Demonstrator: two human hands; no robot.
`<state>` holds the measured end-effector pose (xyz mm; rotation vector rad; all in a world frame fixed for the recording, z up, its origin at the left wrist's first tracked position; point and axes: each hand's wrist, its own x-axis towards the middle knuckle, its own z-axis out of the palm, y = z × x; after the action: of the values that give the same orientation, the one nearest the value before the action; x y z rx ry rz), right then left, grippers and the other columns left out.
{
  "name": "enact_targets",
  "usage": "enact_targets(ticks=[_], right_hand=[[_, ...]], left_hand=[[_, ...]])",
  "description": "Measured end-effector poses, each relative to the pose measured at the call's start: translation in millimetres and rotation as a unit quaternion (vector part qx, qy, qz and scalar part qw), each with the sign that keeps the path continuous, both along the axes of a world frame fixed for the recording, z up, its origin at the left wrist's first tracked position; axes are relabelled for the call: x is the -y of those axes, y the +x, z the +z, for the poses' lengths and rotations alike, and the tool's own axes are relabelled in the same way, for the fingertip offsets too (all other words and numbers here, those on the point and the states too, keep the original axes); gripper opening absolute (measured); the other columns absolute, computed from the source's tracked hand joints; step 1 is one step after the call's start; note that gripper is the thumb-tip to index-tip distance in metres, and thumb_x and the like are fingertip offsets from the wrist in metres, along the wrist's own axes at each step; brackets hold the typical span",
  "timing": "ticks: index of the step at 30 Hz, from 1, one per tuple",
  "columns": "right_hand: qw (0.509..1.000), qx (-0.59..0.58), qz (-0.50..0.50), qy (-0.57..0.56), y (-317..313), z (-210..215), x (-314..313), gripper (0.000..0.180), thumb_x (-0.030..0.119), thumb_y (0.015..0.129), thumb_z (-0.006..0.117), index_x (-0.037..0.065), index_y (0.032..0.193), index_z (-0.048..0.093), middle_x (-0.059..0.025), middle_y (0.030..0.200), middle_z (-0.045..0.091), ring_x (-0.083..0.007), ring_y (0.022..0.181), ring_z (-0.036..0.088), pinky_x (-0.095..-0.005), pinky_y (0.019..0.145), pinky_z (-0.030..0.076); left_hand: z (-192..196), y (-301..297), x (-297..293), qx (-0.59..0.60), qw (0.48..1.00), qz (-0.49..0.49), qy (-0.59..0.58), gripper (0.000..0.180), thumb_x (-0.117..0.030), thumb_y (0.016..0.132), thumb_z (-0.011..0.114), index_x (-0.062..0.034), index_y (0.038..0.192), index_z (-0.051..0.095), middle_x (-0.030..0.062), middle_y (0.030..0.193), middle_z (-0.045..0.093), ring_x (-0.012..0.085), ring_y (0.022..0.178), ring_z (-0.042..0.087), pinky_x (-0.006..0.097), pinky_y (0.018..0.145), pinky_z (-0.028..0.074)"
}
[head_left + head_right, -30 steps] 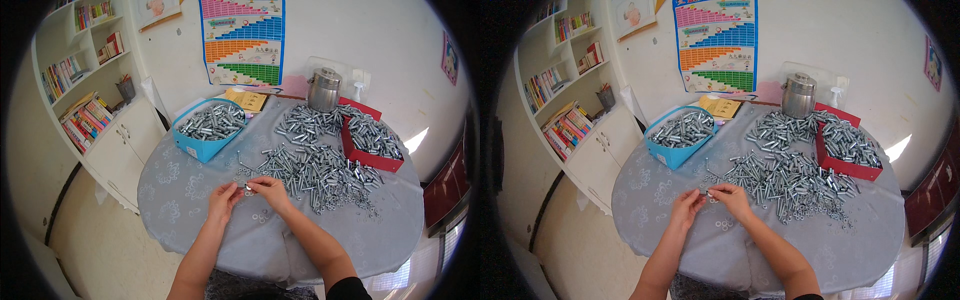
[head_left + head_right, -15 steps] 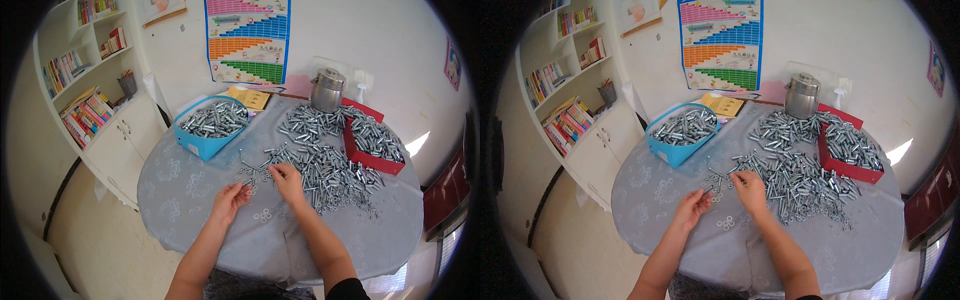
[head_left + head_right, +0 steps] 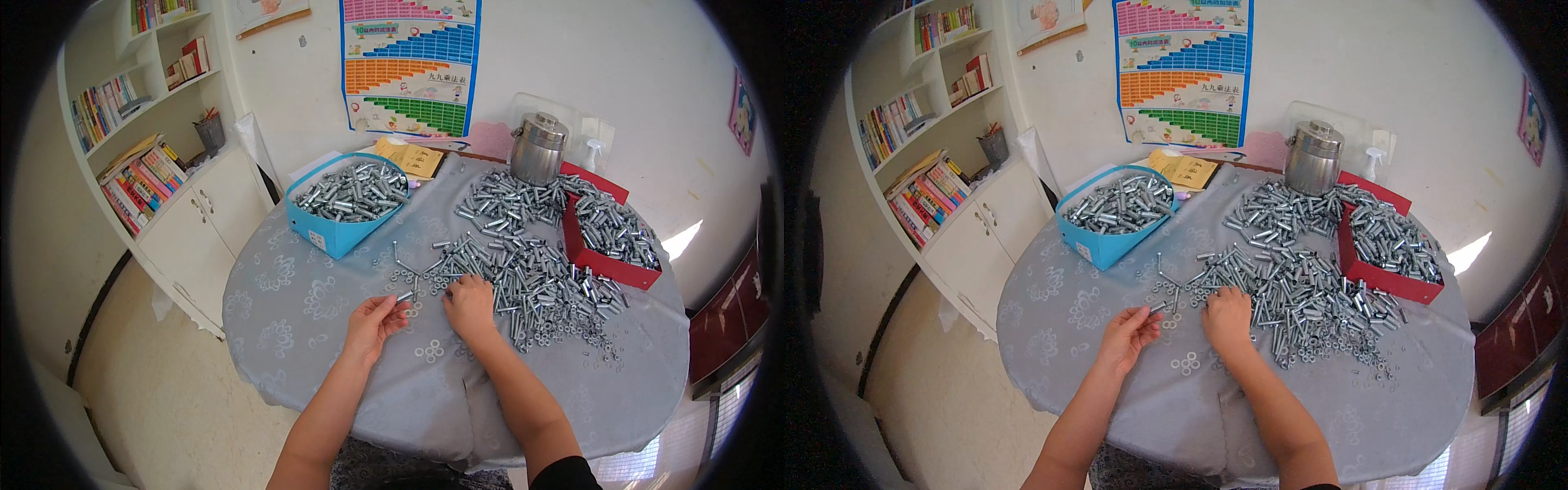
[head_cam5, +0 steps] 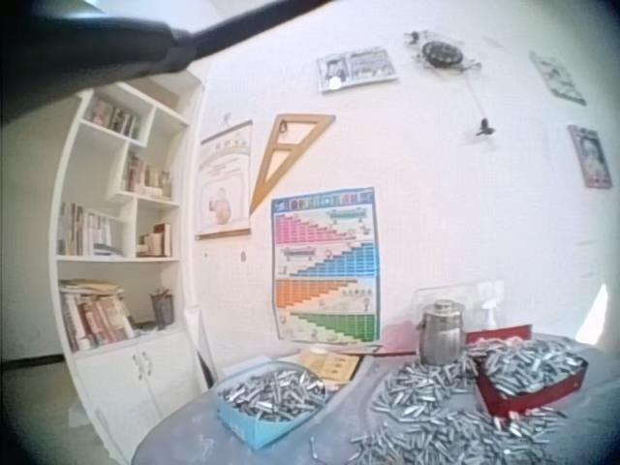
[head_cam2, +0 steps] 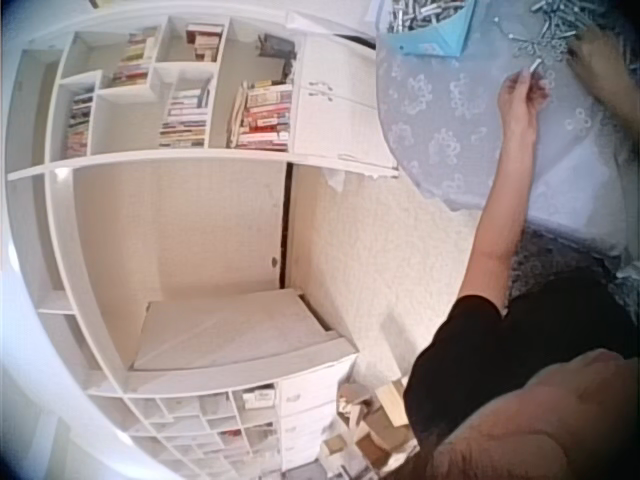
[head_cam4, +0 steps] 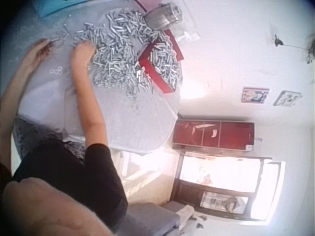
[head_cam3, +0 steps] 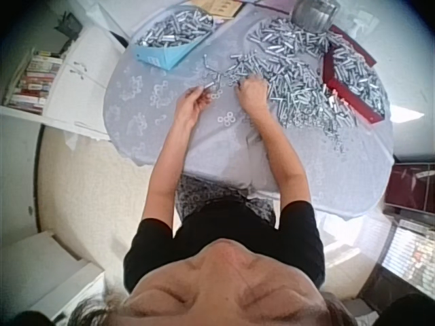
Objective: The person sits at a table covered with a grey cloth and assembles metal fasteners by hand. They pick up bolts and washers from a large pile, thread the washers onto the bolts, and place the completed assemblies into a blue plastic bin.
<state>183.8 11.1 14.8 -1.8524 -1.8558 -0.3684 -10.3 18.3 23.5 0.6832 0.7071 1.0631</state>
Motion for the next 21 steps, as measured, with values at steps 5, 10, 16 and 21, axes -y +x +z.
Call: enact_targets(ticks=[5,10,16,21], right_hand=[[0.999,-0.034,0.030,0.009,2.6,-1.3,0.0,0.009,0.018,0.065,0.067,0.010,0.068,0.066,-0.0062,0.070,0.057,-0.0235,0.076,0.053,-0.0356,0.068,0.039],[0.927,-0.360,0.107,-0.015,-5.6,14.4,1.3,0.010,0.013,0.069,0.069,0.006,0.076,0.067,-0.0060,0.075,0.063,-0.0166,0.069,0.057,-0.0269,0.063,0.043],[0.737,-0.639,0.207,-0.075,-14.9,13.4,-1.4,0.013,0.005,0.075,0.066,-0.002,0.086,0.063,-0.0054,0.083,0.064,-0.0084,0.076,0.058,-0.0194,0.068,0.046],[0.736,-0.633,0.226,-0.078,-19.2,12.3,1.0,0.014,0.005,0.075,0.066,0.000,0.087,0.064,-0.0050,0.083,0.064,-0.0088,0.076,0.058,-0.0203,0.070,0.046]], left_hand=[[-0.4,0.0,-0.4,-0.004,1.000,0.002,0.000,0.015,-0.014,0.083,0.059,-0.0013,0.088,0.054,0.0135,0.086,0.062,0.0137,0.067,0.059,0.026,0.061,0.053],[1.8,0.1,1.0,-0.010,1.000,0.005,-0.005,0.016,-0.015,0.083,0.059,-0.0012,0.089,0.054,0.0131,0.086,0.061,0.0137,0.069,0.059,0.026,0.062,0.053],[-1.6,-0.2,-0.1,0.005,1.000,0.002,-0.010,0.016,-0.014,0.083,0.058,-0.0010,0.090,0.053,0.0127,0.086,0.061,0.0138,0.069,0.059,0.026,0.063,0.053],[-1.8,0.2,-0.8,0.012,1.000,0.000,-0.014,0.015,-0.014,0.084,0.058,-0.0007,0.090,0.054,0.0126,0.086,0.062,0.0134,0.068,0.059,0.025,0.062,0.053]])
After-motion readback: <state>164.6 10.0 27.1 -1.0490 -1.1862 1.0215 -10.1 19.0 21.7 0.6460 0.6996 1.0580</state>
